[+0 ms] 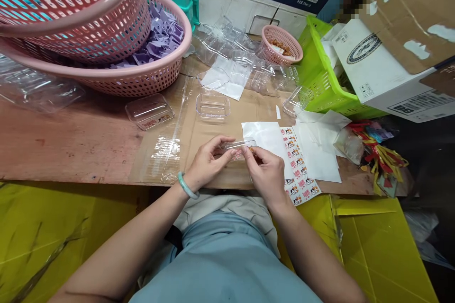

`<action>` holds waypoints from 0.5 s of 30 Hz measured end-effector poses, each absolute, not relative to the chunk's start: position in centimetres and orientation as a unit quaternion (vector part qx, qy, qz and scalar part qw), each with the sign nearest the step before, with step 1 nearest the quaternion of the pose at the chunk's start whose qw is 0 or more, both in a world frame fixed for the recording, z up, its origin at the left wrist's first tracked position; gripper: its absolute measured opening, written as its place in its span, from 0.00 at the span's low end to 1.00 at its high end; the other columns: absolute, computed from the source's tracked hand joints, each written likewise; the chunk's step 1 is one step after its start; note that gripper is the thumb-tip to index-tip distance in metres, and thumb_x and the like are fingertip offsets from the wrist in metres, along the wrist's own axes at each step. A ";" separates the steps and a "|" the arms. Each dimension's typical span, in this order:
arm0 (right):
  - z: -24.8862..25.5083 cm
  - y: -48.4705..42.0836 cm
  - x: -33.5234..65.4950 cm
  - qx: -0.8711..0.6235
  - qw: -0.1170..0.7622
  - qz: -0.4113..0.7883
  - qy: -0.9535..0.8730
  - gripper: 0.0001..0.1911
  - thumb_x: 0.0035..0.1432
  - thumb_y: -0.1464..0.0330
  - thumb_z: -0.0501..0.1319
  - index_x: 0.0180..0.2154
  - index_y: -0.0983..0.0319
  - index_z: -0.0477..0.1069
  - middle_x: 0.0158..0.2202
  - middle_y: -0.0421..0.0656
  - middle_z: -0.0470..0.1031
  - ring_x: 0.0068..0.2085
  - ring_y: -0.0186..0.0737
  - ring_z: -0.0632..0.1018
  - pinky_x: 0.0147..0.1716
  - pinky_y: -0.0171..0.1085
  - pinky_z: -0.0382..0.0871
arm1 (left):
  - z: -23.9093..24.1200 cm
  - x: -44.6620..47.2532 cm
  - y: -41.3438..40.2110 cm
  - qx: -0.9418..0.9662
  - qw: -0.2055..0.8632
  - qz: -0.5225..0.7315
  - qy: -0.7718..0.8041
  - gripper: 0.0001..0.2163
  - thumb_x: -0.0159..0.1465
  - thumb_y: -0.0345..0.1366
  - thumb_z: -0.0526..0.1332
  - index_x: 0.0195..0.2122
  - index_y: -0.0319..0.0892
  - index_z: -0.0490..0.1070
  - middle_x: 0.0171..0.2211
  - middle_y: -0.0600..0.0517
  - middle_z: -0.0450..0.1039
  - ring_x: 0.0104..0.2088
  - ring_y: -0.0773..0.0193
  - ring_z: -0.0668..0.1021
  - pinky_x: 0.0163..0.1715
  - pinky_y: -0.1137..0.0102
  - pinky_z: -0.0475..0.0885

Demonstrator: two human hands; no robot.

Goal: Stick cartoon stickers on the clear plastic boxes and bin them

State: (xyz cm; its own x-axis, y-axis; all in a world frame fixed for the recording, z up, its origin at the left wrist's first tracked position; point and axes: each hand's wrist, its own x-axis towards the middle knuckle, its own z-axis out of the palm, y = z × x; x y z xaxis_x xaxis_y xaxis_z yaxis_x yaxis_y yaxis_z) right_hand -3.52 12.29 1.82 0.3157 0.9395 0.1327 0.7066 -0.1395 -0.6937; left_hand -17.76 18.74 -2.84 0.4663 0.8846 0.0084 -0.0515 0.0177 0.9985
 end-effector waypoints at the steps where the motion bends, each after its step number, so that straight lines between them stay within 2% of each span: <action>1: 1.7 12.2 -3.4 -0.733 0.313 0.097 -0.597 0.18 0.65 0.58 0.55 0.28 0.61 0.75 0.24 0.42 0.72 0.26 0.35 0.70 0.29 0.35 0.58 | -2.9 -17.8 18.7 0.594 0.615 0.380 0.353 0.15 0.60 0.41 0.64 0.46 0.40 0.72 0.48 0.45 0.75 0.45 0.59 0.79 0.47 0.64 0.75; 4: 0.9 12.3 -2.8 -0.714 0.232 -0.063 -0.658 0.19 0.67 0.62 0.53 0.27 0.60 0.73 0.26 0.44 0.71 0.28 0.38 0.69 0.29 0.37 0.56 | -2.9 -17.8 18.7 0.600 0.605 0.385 0.356 0.15 0.60 0.41 0.64 0.46 0.40 0.72 0.47 0.45 0.76 0.45 0.59 0.79 0.46 0.65 0.75; 7: 0.1 12.5 -2.3 -0.695 0.188 -0.132 -0.682 0.20 0.68 0.64 0.52 0.24 0.60 0.70 0.24 0.44 0.68 0.27 0.38 0.68 0.29 0.39 0.54 | -3.0 -17.8 18.6 0.602 0.600 0.385 0.361 0.15 0.60 0.41 0.64 0.46 0.39 0.72 0.48 0.45 0.76 0.43 0.60 0.79 0.45 0.65 0.76; 12: -1.0 12.6 -1.9 -0.679 0.176 -0.168 -0.693 0.19 0.67 0.65 0.53 0.24 0.60 0.67 0.25 0.44 0.68 0.28 0.39 0.67 0.29 0.39 0.55 | -3.1 -17.6 18.5 0.614 0.583 0.383 0.369 0.16 0.61 0.41 0.64 0.47 0.39 0.73 0.48 0.45 0.76 0.36 0.64 0.79 0.38 0.68 0.76; 15: -1.5 12.8 -1.5 -0.689 0.207 -0.128 -0.683 0.17 0.67 0.64 0.54 0.24 0.59 0.65 0.26 0.43 0.67 0.29 0.38 0.67 0.30 0.38 0.57 | -2.9 -17.6 18.5 0.611 0.585 0.380 0.374 0.16 0.60 0.42 0.64 0.47 0.39 0.73 0.48 0.45 0.76 0.38 0.63 0.79 0.39 0.69 0.76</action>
